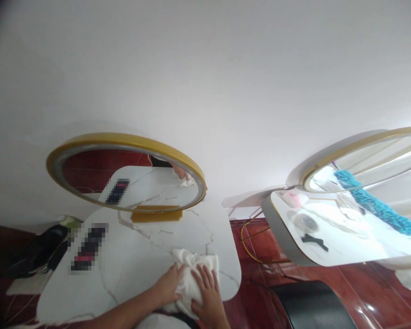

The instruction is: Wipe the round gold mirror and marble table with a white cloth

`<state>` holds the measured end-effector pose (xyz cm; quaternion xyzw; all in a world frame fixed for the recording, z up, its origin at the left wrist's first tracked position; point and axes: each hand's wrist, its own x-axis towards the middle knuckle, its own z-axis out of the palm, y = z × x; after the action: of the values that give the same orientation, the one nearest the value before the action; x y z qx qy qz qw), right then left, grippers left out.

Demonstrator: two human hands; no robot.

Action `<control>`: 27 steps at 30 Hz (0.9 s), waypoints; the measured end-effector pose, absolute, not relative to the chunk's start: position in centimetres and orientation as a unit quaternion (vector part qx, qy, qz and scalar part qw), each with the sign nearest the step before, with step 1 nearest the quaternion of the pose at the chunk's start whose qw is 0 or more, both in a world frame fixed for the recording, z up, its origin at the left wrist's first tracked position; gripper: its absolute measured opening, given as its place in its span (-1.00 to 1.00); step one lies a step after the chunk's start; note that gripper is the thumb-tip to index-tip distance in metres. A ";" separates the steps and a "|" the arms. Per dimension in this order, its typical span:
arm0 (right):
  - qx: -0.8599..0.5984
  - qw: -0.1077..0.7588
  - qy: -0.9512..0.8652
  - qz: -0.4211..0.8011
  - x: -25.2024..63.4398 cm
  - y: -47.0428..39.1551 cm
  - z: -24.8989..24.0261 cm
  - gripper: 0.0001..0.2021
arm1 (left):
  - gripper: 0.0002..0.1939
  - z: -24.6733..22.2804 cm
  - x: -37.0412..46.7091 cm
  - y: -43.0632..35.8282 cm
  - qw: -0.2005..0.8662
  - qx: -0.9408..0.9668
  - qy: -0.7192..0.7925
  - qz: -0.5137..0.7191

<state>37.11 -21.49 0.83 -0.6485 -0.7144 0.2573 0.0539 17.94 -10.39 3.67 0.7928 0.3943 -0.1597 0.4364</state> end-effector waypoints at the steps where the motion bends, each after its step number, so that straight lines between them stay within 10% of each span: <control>1: -0.643 0.053 -0.718 0.260 37.3 -21.2 0.8 -0.13 | 0.02 3.6 18.4 -10.5 0.423 0.790 0.410 -0.171; 27: -0.681 0.080 -0.695 0.217 46.8 0.5 0.5 -0.15 | -0.36 -1.6 28.2 3.2 0.071 0.866 0.494 -0.008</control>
<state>46.79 0.49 0.51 -0.6810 -0.6947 0.2173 0.0802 28.16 3.16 -1.58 0.8663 0.4945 -0.0077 0.0709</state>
